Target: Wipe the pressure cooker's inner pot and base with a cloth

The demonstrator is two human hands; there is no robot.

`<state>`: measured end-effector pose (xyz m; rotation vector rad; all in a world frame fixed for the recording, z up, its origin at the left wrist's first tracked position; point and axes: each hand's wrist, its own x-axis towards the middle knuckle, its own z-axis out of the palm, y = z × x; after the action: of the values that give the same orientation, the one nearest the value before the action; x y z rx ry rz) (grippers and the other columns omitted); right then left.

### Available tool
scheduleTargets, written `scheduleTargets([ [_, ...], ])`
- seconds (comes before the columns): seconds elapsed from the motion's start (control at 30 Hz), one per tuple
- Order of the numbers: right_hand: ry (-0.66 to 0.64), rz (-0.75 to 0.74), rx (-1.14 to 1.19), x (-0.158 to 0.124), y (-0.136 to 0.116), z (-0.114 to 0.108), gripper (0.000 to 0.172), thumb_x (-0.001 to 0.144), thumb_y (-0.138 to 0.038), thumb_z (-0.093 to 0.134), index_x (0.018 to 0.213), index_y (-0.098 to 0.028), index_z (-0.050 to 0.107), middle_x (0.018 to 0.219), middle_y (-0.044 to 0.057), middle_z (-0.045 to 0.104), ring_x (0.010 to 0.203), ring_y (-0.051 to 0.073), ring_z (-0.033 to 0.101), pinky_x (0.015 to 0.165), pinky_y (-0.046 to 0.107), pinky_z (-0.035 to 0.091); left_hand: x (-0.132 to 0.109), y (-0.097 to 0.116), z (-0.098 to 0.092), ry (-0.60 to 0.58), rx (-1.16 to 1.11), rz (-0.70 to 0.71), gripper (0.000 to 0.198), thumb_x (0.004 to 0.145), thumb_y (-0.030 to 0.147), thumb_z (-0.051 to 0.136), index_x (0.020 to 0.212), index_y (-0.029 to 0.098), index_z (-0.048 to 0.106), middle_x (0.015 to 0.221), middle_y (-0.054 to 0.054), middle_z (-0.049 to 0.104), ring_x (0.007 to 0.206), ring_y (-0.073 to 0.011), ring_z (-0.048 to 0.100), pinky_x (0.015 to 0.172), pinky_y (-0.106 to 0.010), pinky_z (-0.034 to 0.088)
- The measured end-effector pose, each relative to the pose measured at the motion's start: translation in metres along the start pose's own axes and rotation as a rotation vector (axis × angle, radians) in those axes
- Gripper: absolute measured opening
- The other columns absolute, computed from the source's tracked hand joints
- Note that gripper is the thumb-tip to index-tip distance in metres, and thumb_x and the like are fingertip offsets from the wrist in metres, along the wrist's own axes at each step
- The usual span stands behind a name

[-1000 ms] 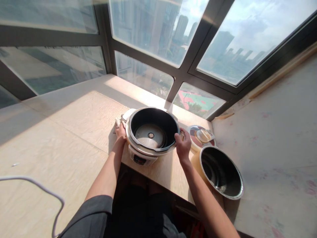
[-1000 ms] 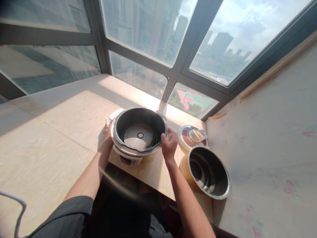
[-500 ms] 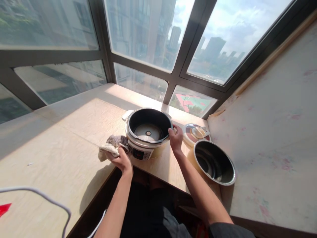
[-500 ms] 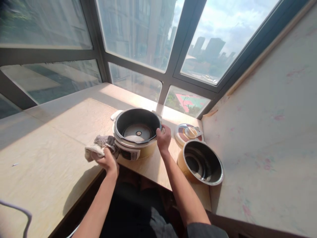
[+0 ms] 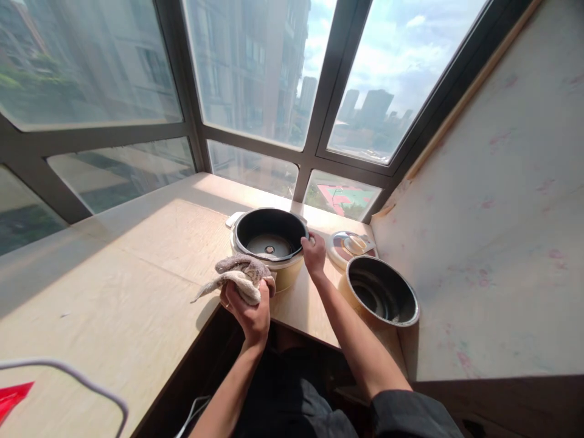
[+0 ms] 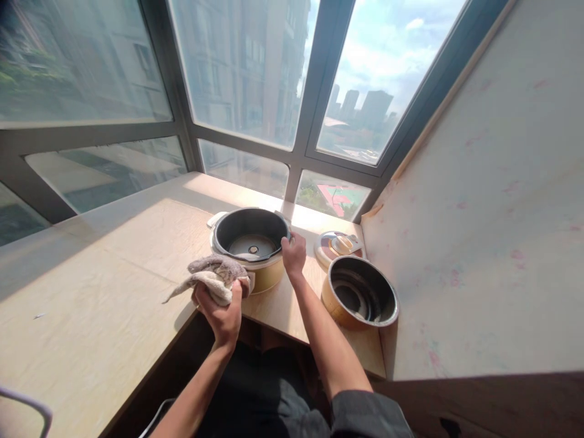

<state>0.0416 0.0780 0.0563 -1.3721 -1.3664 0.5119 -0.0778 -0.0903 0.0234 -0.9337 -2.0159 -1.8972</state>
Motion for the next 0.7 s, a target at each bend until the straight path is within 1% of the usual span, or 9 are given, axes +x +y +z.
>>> scheduleTargets([
  [0.07,-0.001,0.0,-0.004,0.0,-0.001,-0.001,0.041,0.081,-0.042,0.056,0.109,-0.016,0.071,0.114,0.015,0.07,0.11,0.029,0.06,0.102,0.043,0.045,-0.006,0.001,0.002,-0.041,0.032,0.051,0.067,0.081,0.047,0.074,0.131,0.008,0.054,0.125,-0.023,0.056,0.126,-0.04,0.05,0.111,-0.064,0.039],
  [0.2,0.001,0.003,-0.006,-0.002,-0.001,-0.003,0.043,0.082,-0.044,0.055,0.11,-0.016,0.069,0.113,0.016,0.069,0.111,0.03,0.059,0.103,0.044,0.044,-0.008,-0.005,0.009,-0.102,0.054,0.082,0.069,0.083,0.049,0.071,0.133,0.006,0.051,0.128,-0.026,0.055,0.128,-0.0419,0.049,0.112,-0.067,0.036],
  [0.33,-0.009,0.021,0.009,-0.007,-0.001,-0.005,0.045,0.083,-0.05,0.056,0.112,-0.017,0.067,0.116,0.016,0.066,0.115,0.031,0.057,0.106,0.046,0.043,0.002,-0.012,0.018,-0.118,0.069,0.109,0.071,0.084,0.049,0.068,0.135,0.003,0.048,0.129,-0.028,0.055,0.13,-0.0427,0.05,0.113,-0.068,0.034],
  [0.43,-0.019,0.039,0.027,-0.012,0.001,-0.009,0.047,0.085,-0.053,0.055,0.114,-0.018,0.065,0.119,0.015,0.064,0.118,0.031,0.055,0.107,0.046,0.042,0.012,-0.016,0.025,-0.101,0.065,0.097,0.07,0.085,0.046,0.067,0.135,0.002,0.047,0.129,-0.029,0.056,0.131,-0.0421,0.049,0.113,-0.066,0.036],
  [0.53,-0.037,0.06,0.065,-0.017,0.002,-0.013,0.048,0.084,-0.053,0.056,0.118,-0.02,0.063,0.123,0.014,0.062,0.122,0.03,0.053,0.109,0.046,0.041,0.024,-0.019,0.035,-0.081,0.038,0.059,0.071,0.083,0.043,0.068,0.138,0.004,0.046,0.132,-0.027,0.056,0.133,-0.0406,0.049,0.114,-0.062,0.037],
  [0.6,-0.063,0.099,0.103,-0.021,0.004,-0.016,0.055,0.08,-0.052,0.062,0.124,-0.02,0.06,0.129,0.014,0.058,0.127,0.031,0.05,0.112,0.048,0.039,0.032,-0.02,0.043,-0.072,0.016,0.034,0.071,0.082,0.042,0.068,0.138,0.005,0.047,0.134,-0.028,0.055,0.134,-0.0403,0.048,0.116,-0.06,0.035],
  [0.7,-0.111,0.163,0.161,-0.027,0.006,-0.021,0.072,0.071,-0.051,0.07,0.134,-0.019,0.055,0.139,0.016,0.052,0.136,0.035,0.044,0.115,0.051,0.037,0.045,-0.021,0.055,-0.053,-0.022,-0.014,0.07,0.079,0.038,0.068,0.136,0.003,0.049,0.134,-0.028,0.056,0.136,-0.0408,0.047,0.118,-0.059,0.033],
])
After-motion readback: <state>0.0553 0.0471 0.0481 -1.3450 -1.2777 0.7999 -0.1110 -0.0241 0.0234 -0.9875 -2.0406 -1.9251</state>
